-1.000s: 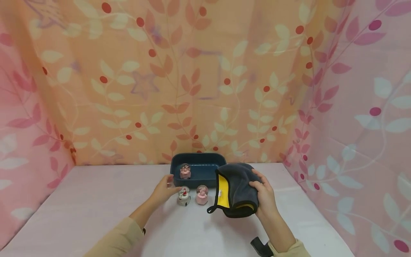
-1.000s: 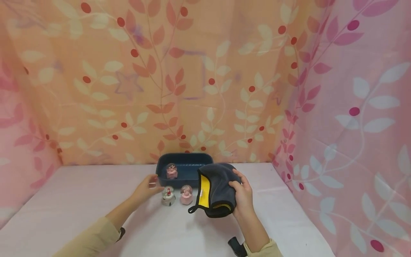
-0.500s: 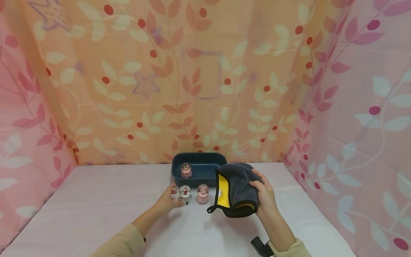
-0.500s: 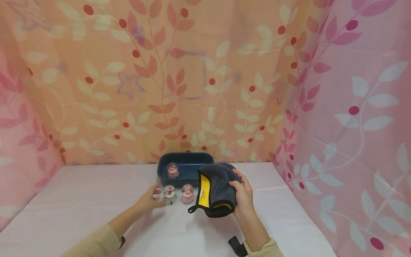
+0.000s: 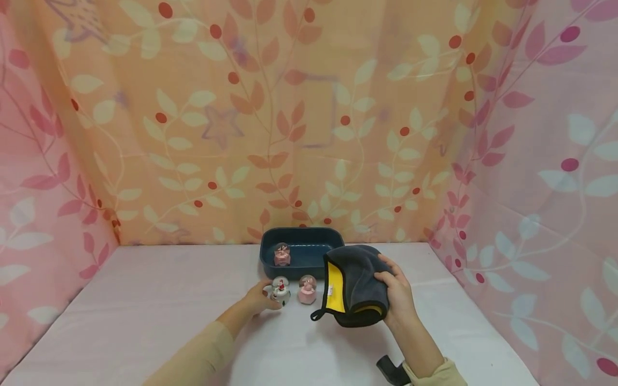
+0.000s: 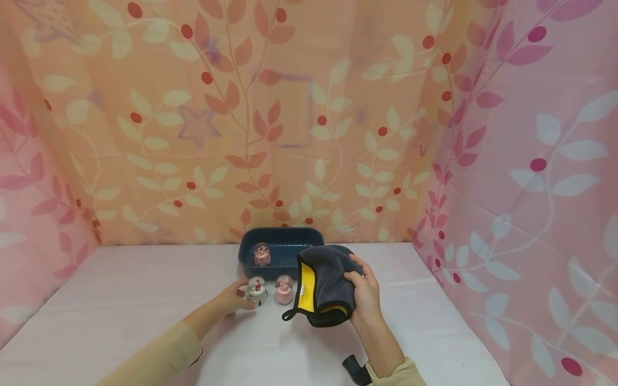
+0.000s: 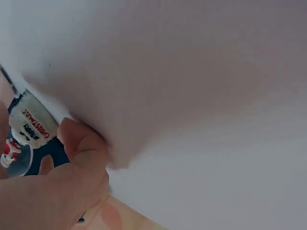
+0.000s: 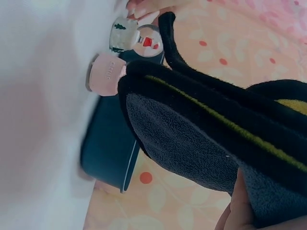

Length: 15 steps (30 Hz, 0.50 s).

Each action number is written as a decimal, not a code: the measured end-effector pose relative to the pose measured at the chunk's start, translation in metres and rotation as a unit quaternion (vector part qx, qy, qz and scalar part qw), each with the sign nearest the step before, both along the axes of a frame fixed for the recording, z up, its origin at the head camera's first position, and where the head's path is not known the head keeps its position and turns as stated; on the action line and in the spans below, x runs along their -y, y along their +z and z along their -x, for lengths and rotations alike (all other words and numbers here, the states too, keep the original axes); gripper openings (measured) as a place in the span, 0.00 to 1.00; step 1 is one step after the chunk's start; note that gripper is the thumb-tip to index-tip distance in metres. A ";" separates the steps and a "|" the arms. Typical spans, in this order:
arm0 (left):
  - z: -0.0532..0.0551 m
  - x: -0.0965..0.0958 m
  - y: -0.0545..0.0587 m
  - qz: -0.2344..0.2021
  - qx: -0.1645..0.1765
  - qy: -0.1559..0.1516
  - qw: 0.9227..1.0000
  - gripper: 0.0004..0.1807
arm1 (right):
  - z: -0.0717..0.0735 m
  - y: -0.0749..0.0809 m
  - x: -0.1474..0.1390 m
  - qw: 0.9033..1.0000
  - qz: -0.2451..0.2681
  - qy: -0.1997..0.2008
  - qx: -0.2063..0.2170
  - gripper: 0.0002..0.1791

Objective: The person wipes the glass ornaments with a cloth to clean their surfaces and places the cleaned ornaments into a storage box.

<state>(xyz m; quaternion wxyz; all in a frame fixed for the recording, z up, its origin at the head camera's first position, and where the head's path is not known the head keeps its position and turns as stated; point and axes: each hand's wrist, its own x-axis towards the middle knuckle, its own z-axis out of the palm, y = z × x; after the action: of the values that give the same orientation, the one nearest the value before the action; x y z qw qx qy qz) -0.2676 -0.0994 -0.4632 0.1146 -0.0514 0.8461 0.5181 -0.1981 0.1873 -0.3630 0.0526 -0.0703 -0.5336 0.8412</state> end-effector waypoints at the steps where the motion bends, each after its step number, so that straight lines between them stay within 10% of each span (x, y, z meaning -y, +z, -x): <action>1: 0.002 -0.001 0.000 0.007 0.002 0.000 1.000 0.40 | 0.000 0.000 0.000 1.000 0.000 0.000 0.000 0.27; 15: 0.004 -0.014 -0.004 0.071 0.006 0.046 0.996 0.40 | 0.002 -0.003 0.003 1.000 0.000 0.005 -0.001 0.28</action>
<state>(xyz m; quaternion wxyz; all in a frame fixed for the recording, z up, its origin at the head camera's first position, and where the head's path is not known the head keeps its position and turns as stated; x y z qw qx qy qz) -0.2716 -0.0852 -0.4675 0.0922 -0.1015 0.8766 0.4612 -0.1996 0.1848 -0.3658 0.0488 -0.0671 -0.5340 0.8414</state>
